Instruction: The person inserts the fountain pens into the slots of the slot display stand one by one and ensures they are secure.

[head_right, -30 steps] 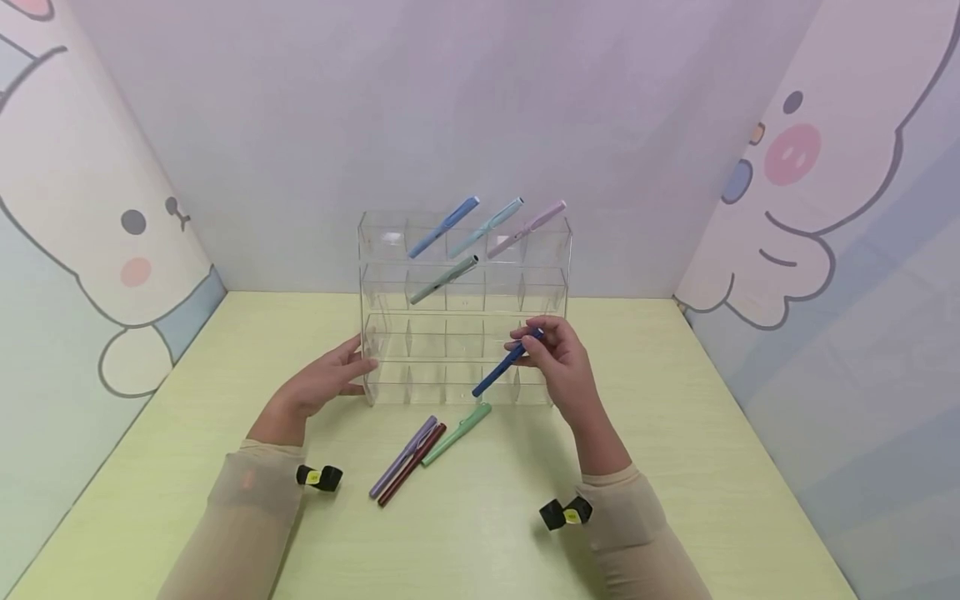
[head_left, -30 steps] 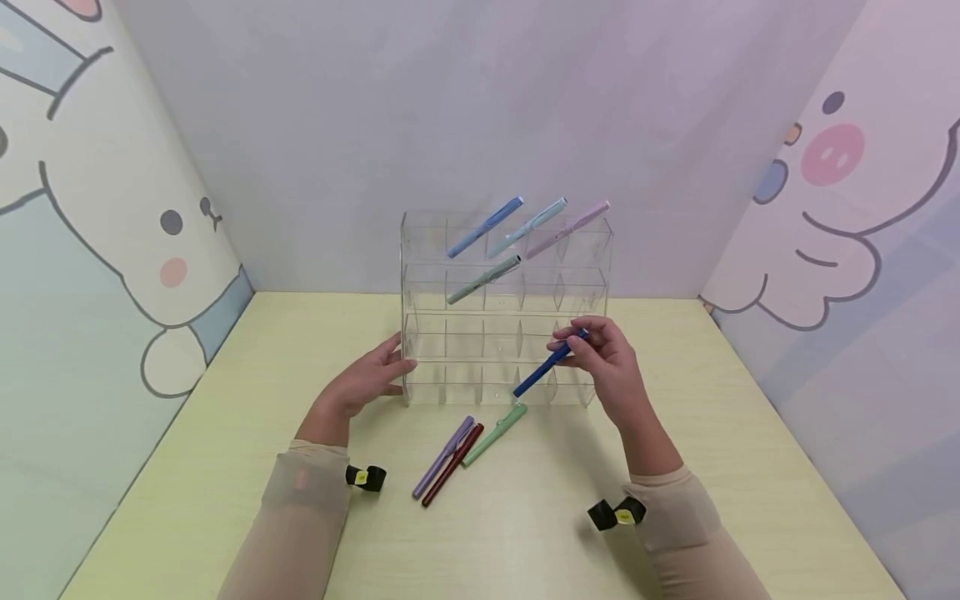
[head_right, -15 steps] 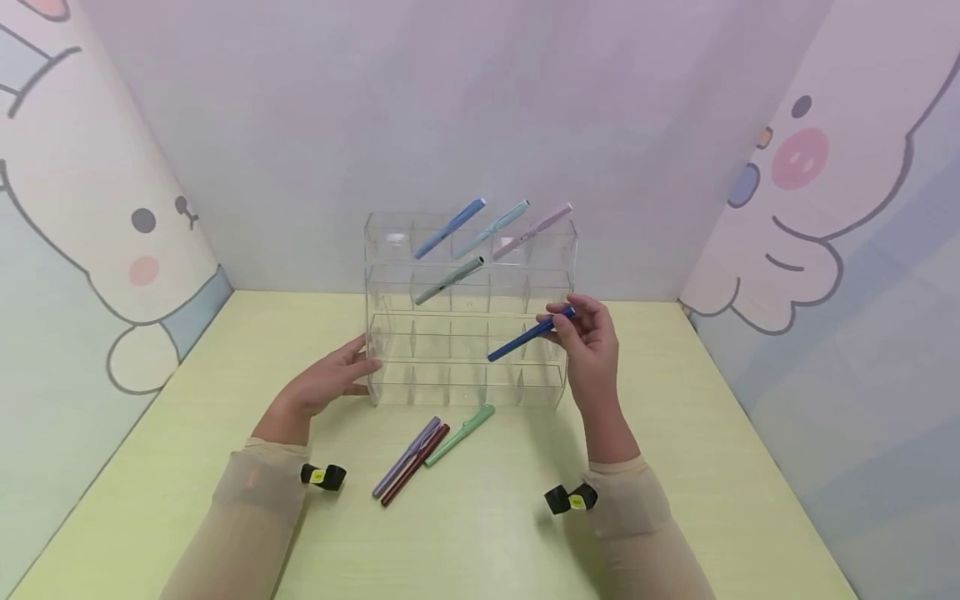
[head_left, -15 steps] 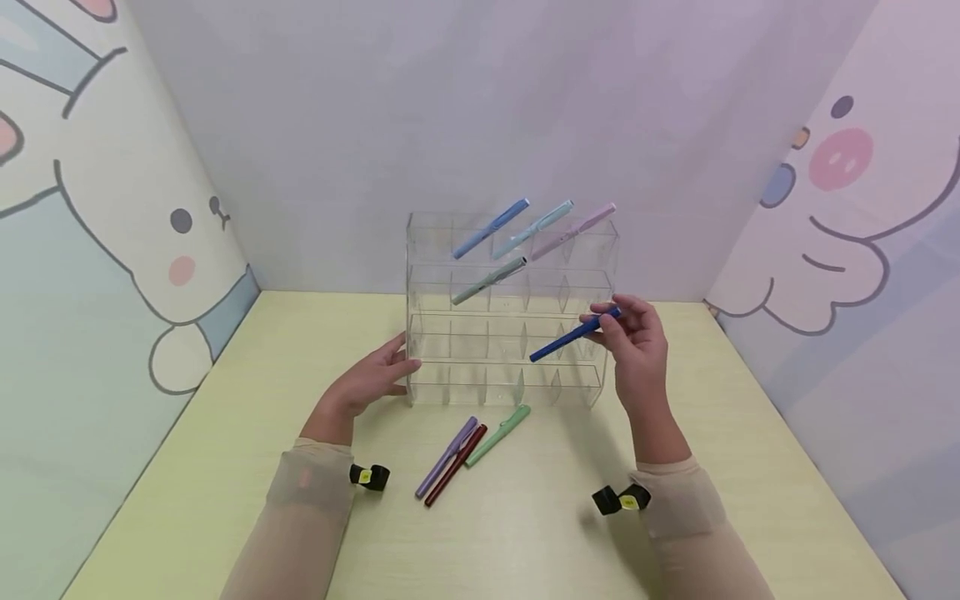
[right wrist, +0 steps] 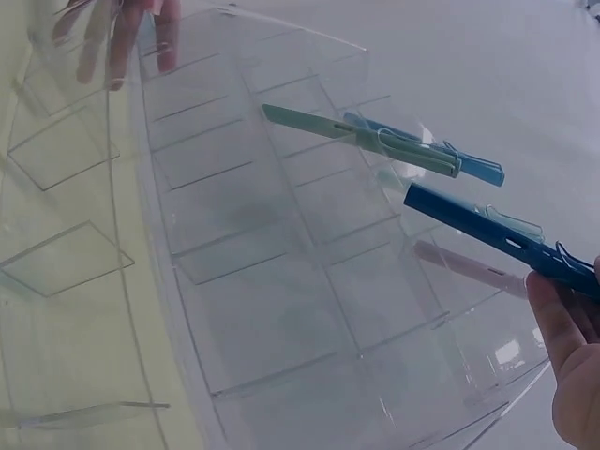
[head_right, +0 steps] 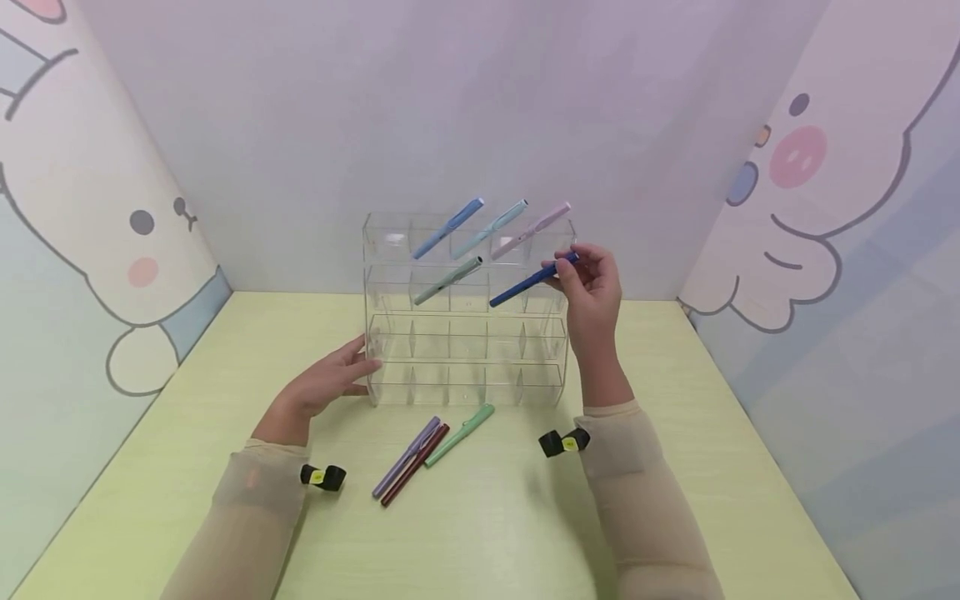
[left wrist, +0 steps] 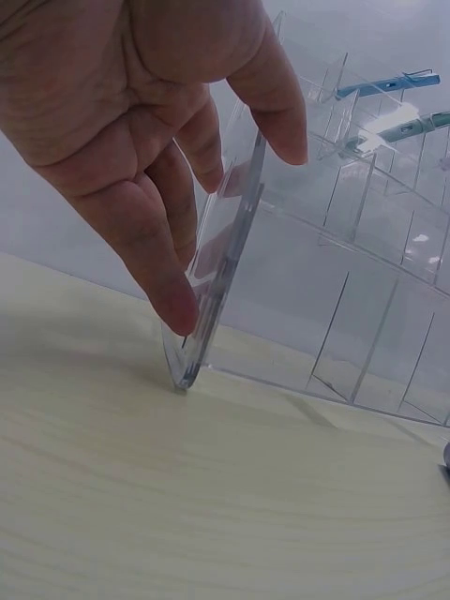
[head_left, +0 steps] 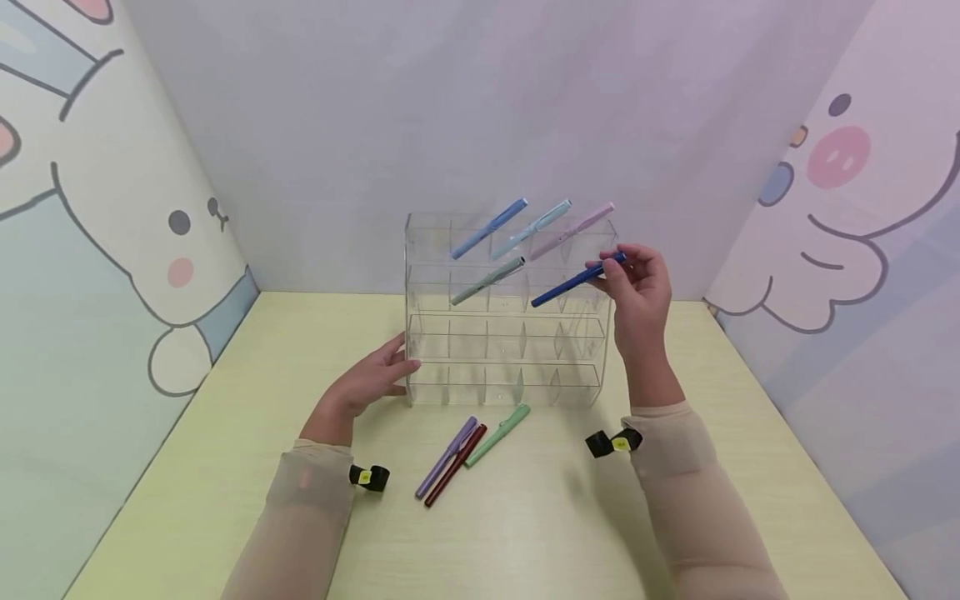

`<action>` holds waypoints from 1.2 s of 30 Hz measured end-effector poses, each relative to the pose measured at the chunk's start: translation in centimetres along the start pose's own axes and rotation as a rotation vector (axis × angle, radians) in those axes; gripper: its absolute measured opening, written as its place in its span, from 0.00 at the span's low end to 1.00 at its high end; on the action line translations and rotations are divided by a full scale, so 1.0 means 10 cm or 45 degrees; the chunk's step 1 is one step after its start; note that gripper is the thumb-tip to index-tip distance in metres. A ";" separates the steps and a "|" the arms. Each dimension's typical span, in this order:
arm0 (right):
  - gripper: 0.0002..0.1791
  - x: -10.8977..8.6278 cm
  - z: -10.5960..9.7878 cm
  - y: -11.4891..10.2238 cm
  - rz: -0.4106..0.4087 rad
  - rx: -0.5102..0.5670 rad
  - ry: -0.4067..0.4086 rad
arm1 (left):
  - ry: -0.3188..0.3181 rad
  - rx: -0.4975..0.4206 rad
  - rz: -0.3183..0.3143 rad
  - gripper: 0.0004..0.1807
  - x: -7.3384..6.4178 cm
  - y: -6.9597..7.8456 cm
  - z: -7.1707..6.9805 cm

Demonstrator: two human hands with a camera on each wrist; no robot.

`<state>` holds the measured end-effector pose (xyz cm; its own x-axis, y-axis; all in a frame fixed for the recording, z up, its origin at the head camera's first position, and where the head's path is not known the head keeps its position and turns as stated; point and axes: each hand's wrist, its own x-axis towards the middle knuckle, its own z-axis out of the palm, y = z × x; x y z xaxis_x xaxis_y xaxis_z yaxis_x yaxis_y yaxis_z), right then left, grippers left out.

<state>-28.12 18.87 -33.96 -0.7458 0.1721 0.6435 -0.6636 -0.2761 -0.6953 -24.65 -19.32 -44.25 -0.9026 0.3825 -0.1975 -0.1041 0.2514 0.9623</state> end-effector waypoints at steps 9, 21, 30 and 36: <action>0.17 0.24 0.14 0.03 -0.019 -0.042 0.048 | -0.007 0.006 0.011 0.40 -0.01 -0.01 0.01; 0.18 0.27 0.15 0.16 0.074 -0.059 0.029 | 0.004 0.016 0.006 0.42 -0.01 -0.01 0.00; 0.16 0.23 0.18 0.21 0.114 -0.067 -0.003 | -0.005 0.005 0.008 0.40 0.01 -0.02 -0.01; 0.16 0.20 0.20 0.25 0.118 -0.084 -0.031 | -0.009 0.009 0.010 0.41 0.01 -0.02 -0.01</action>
<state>-31.12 16.68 -33.77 -0.8032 0.1255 0.5823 -0.5946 -0.2267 -0.7714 -24.79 -19.44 -44.48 -0.9004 0.3906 -0.1915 -0.0943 0.2544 0.9625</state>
